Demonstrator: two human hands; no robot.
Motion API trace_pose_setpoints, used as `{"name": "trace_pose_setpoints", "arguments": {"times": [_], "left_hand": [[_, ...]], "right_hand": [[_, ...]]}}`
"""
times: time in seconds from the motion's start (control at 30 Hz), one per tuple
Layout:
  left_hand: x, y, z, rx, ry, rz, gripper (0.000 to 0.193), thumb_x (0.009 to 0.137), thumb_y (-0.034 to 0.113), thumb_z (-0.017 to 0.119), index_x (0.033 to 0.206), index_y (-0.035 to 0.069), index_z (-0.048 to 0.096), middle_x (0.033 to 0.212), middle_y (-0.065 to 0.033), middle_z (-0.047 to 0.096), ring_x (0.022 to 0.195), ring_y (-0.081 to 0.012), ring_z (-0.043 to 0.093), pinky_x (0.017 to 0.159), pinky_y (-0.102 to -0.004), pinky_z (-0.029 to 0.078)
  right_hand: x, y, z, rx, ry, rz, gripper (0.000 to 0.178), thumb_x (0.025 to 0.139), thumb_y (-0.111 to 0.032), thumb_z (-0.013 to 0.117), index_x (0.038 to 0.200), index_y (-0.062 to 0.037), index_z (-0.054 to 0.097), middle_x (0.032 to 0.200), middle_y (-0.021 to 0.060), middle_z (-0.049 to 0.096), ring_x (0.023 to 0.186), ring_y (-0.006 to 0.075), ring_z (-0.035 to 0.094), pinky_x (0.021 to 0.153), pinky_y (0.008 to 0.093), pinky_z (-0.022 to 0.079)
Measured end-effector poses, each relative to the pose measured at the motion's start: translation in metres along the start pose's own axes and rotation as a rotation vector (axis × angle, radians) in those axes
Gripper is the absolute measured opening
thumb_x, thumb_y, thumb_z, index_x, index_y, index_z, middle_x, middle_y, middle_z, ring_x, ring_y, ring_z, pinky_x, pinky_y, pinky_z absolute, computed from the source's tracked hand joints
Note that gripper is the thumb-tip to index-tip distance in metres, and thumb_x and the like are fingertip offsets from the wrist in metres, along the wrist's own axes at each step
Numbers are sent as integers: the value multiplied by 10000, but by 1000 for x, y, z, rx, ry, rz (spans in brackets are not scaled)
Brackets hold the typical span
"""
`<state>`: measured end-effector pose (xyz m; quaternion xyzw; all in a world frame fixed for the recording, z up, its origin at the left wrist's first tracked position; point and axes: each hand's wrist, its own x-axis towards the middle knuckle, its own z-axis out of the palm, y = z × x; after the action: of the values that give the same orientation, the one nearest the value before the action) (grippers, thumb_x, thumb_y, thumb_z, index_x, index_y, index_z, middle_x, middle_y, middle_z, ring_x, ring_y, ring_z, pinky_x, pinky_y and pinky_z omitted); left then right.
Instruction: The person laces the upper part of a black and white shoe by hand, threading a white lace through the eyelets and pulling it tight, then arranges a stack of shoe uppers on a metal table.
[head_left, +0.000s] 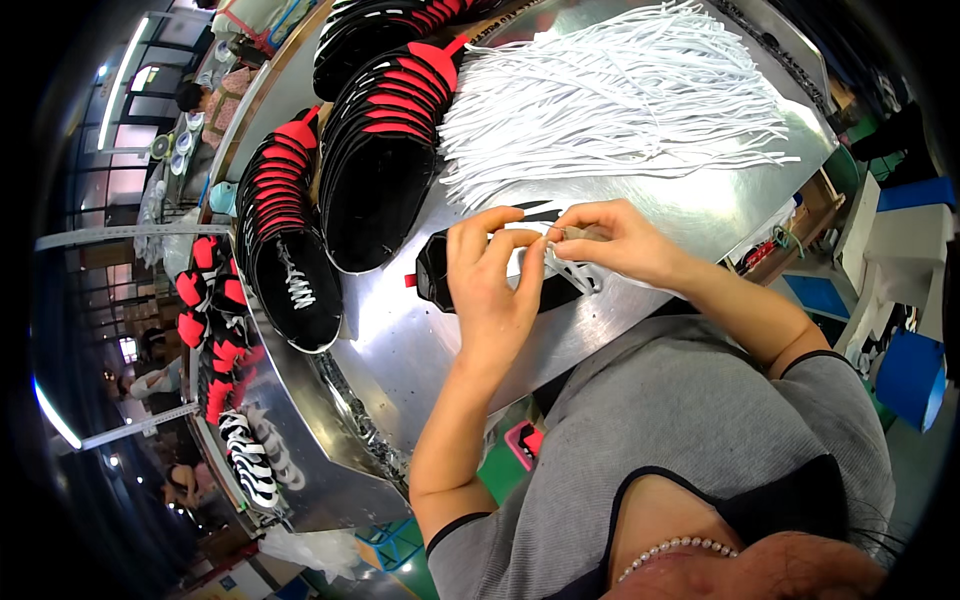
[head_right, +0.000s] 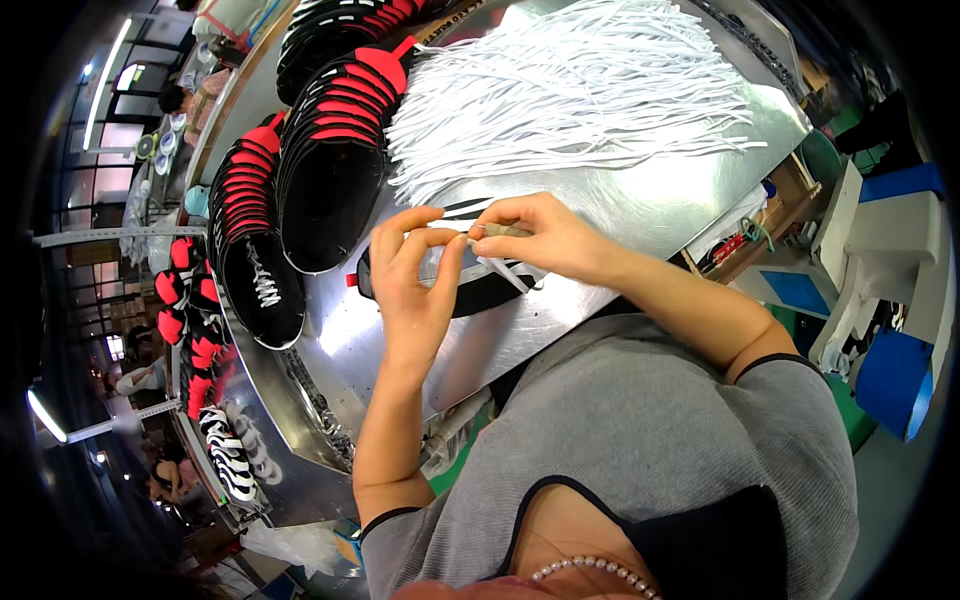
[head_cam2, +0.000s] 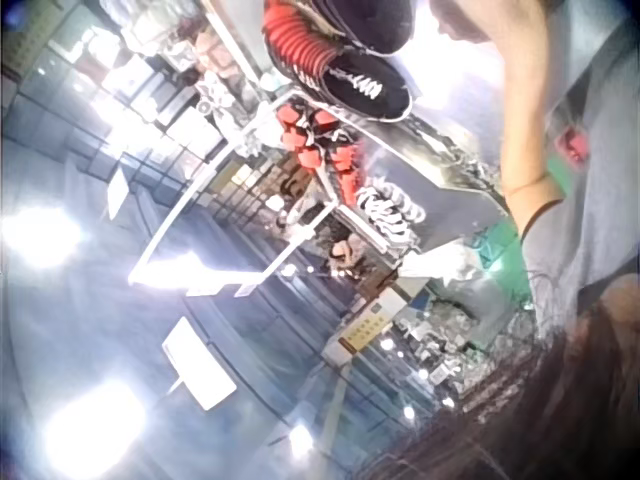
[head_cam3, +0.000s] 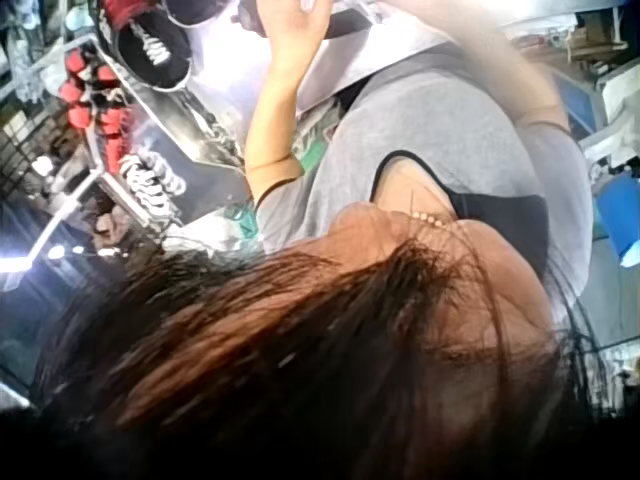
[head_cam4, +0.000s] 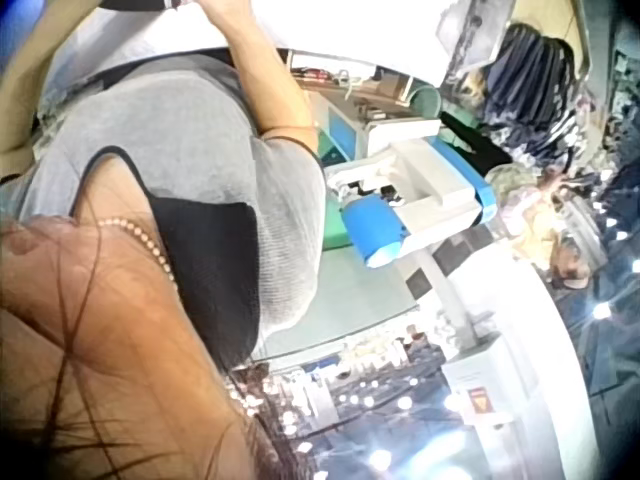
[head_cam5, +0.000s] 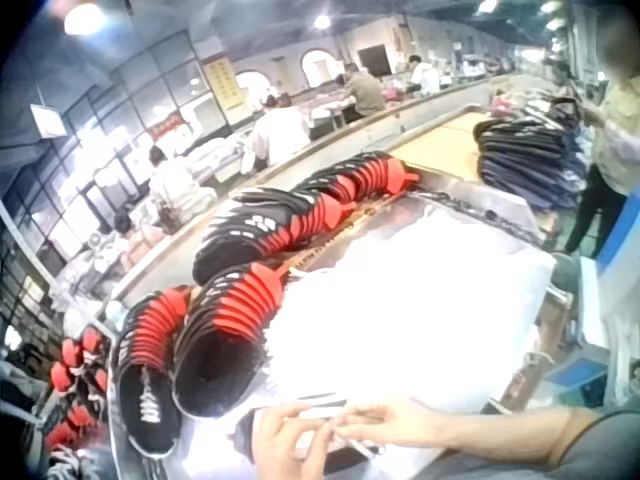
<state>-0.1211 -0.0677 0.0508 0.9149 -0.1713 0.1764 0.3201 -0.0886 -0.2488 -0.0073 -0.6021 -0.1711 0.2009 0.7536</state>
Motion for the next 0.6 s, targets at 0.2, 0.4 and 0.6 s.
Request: {"name": "trace_pose_setpoints", "arguments": {"times": [0.2, 0.4, 0.6], "left_hand": [[-28, -27, -19, -16, -134, -291, 196, 890, 171, 660, 1009, 15, 655, 971, -147, 645, 941, -302, 605, 791, -383, 483], [-18, -55, -5, -964, -579, -1240, 580, 984, 514, 498, 1186, -20, 596, 1002, -84, 686, 856, -166, 610, 852, -300, 481], [-36, -34, 22, -807, -343, -1127, 382, 965, 398, 583, 950, 31, 686, 880, -49, 690, 685, -94, 592, 664, -240, 476]], "right_hand": [[2, 5, -3, 201, 116, 313, 150, 915, -167, 668, 1016, -62, 631, 781, -53, 581, 567, 9, 329, 478, 203, 249], [12, 17, 12, -206, 183, 164, 292, 868, -154, 696, 1130, -54, 614, 828, -5, 639, 666, 63, 523, 600, 230, 426], [4, 14, 12, -379, 172, 176, 318, 855, -148, 709, 1137, -50, 600, 773, 22, 667, 723, 92, 593, 696, 267, 464]]}}
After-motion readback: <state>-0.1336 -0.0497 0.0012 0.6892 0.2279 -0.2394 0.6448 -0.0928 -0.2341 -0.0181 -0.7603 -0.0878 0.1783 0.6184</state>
